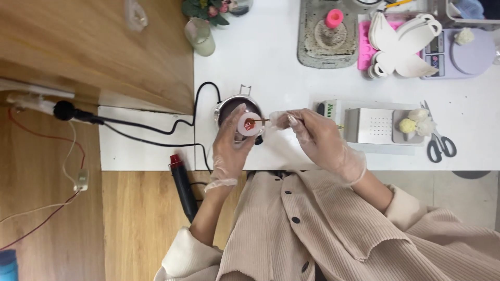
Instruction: Melting and stirring pink wax in a small pot and preparing molds for candle making.
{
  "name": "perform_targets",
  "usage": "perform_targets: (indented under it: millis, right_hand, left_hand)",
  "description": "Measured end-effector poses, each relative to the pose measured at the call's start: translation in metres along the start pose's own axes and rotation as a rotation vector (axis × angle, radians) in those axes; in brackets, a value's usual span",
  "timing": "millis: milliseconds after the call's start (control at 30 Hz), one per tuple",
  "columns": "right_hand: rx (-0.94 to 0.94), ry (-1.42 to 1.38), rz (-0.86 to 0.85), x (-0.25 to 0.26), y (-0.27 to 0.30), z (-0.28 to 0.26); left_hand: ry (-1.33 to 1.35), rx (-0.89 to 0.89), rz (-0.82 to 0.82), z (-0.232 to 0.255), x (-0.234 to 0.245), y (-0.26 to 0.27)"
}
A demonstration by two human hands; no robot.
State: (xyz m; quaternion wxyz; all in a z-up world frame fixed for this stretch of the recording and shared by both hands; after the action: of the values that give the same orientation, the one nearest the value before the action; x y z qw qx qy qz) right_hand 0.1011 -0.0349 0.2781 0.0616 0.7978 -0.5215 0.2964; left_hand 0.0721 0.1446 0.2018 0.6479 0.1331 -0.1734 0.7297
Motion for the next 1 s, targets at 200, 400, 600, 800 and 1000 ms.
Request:
perform_targets:
  millis: [200, 400, 600, 800, 1000]
  right_hand:
    - [-0.147, -0.141, -0.033, -0.036, -0.012, 0.024]
    - [-0.188, -0.182, -0.011, -0.039, -0.007, 0.037]
    - [-0.257, -0.222, 0.028, -0.037, -0.001, 0.062]
    - [-0.332, -0.118, -0.017, -0.046, 0.003, 0.082]
    - [-0.303, -0.134, -0.024, -0.047, 0.002, 0.088]
  left_hand:
    - [-0.036, -0.023, -0.035, -0.026, 0.033, 0.000]
    - [-0.177, 0.043, -0.102, -0.063, 0.025, -0.009]
    - [-0.739, -0.025, -0.343, -0.054, 0.002, -0.029]
    - [-1.274, -0.488, -0.360, -0.044, -0.035, -0.030]
    - [-1.445, -0.521, -0.553, -0.065, -0.054, -0.034]
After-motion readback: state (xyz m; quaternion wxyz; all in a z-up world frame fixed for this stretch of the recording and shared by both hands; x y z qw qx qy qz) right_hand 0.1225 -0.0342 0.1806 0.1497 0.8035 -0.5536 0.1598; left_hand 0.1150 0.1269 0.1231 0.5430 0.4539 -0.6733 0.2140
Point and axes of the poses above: each hand's wrist, its own y-axis away from the middle knuckle, its own x-axis out of the back of the hand, z = x × y, the point moved 10 cm from there along -y, towards the middle knuckle
